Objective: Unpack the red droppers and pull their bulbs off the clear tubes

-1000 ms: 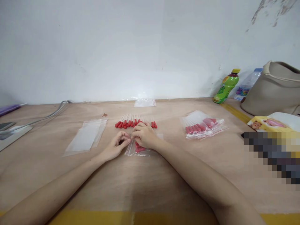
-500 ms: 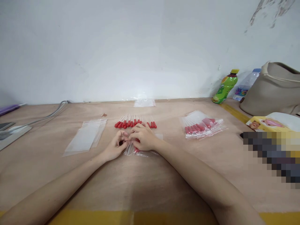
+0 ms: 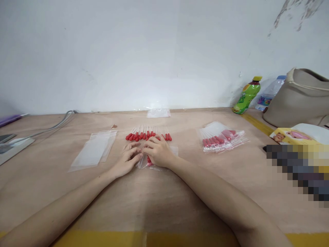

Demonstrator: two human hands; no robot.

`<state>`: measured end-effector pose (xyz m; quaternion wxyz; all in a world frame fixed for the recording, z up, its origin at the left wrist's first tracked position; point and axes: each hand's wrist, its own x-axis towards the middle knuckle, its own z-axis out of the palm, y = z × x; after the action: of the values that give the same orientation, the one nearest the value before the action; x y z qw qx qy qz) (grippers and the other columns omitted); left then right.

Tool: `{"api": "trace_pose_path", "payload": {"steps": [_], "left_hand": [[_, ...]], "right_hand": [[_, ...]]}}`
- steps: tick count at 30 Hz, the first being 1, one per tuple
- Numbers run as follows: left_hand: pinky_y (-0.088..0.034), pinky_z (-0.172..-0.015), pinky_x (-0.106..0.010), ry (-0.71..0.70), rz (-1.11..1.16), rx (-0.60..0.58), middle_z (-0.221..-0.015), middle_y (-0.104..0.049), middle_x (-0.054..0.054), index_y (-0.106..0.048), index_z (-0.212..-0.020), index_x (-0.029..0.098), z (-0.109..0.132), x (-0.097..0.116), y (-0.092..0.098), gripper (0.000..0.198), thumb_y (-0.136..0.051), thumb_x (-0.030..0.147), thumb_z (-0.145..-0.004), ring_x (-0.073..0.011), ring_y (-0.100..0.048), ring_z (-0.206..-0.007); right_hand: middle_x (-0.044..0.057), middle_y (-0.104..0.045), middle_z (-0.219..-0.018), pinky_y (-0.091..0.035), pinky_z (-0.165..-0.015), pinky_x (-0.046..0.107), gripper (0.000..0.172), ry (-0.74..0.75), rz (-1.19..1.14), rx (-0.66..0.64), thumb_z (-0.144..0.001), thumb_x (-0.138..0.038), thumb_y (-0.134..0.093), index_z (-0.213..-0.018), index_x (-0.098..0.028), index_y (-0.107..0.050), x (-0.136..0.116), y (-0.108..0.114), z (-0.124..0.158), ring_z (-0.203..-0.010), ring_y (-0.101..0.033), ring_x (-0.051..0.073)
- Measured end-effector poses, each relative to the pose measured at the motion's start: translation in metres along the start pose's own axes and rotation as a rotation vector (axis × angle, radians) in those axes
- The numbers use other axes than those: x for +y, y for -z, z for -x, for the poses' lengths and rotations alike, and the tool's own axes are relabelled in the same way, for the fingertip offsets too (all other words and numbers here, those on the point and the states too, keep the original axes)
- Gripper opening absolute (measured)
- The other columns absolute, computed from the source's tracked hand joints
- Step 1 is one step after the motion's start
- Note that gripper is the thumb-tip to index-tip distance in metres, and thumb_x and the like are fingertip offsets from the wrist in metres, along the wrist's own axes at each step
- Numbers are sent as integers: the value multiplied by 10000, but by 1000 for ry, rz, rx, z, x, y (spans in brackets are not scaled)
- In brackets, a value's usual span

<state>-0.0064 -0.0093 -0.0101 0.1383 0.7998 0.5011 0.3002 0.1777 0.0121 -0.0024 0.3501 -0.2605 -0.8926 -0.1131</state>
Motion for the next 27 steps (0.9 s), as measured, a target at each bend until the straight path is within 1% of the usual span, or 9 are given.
{"api": "trace_pose_path", "payload": {"steps": [2, 5, 11, 16, 20, 21, 23, 25, 27], "left_hand": [[-264, -1010, -497, -40, -49, -20, -1224, -461, -80, -619, -780, 186, -1, 0, 0, 215, -441, 297, -830, -257, -317, -1229], [-260, -1030, -479, -74, -109, -11, -1238, -464, -75, -590, -672, 168, -2, 1, -1, 245, -425, 269, -821, -250, -292, -1252], [-192, -1045, -528, -55, -190, -42, -1287, -446, -56, -616, -746, 176, -1, 4, -4, 213, -413, 221, -792, -255, -278, -1266], [-210, -1032, -523, 15, -194, -41, -1244, -479, -80, -590, -672, 164, -2, 0, 0, 201, -413, 187, -764, -262, -307, -1251], [-168, -1033, -540, 32, -162, -40, -1268, -441, -85, -539, -589, 160, -2, -2, 3, 181, -441, 184, -739, -279, -284, -1260], [-188, -1029, -528, 24, -146, -30, -1247, -450, -88, -529, -578, 159, -2, -1, 3, 164, -461, 182, -726, -279, -290, -1252], [-286, -990, -476, 11, -113, 17, -1144, -489, -94, -515, -587, 160, -1, 1, 3, 103, -504, 169, -690, -269, -343, -1202], [-378, -905, -418, 8, -105, 89, -997, -509, -82, -524, -651, 162, 1, 3, 3, 21, -540, 160, -665, -249, -423, -1087], [-420, -821, -372, -8, -112, 152, -879, -495, -55, -548, -738, 161, 3, 6, 3, 62, -552, 164, -677, -217, -475, -942]], "right_hand": [[5, -655, -893, -279, -815, 353, 214, 3, 25, 15, -832, -155, -436, -781, -208, -637, 0, -1, 0, -866, -484, 159], [11, -648, -918, -272, -830, 359, 208, 57, 56, 24, -824, -129, -434, -783, -195, -627, 1, -3, 1, -885, -472, 162], [22, -616, -964, -248, -897, 404, 185, 161, 43, -24, -804, -92, -440, -818, -187, -599, 4, -7, -1, -959, -432, 183], [72, -563, -956, -338, -830, 359, 143, 81, -137, -74, -806, -123, -458, -799, -170, -593, 5, 3, -3, -945, -435, 190], [79, -536, -952, -371, -824, 336, 121, -6, -299, -110, -826, -145, -464, -811, -166, -582, 6, 20, -4, -937, -455, 176], [82, -532, -968, -375, -828, 336, 115, -29, -333, -120, -828, -148, -467, -817, -165, -580, 6, 24, -3, -945, -458, 174], [87, -524, -1013, -378, -842, 339, 105, -62, -384, -142, -832, -166, -478, -851, -169, -581, 7, 29, 1, -967, -460, 175], [82, -521, -1050, -376, -860, 353, 126, -89, -400, -176, -829, -200, -503, -926, -186, -582, 6, 31, 8, -983, -460, 179], [75, -522, -1063, -376, -870, 368, 204, -138, -388, -203, -814, -233, -536, -1014, -207, -564, 4, 34, 19, -989, -466, 185]]}}
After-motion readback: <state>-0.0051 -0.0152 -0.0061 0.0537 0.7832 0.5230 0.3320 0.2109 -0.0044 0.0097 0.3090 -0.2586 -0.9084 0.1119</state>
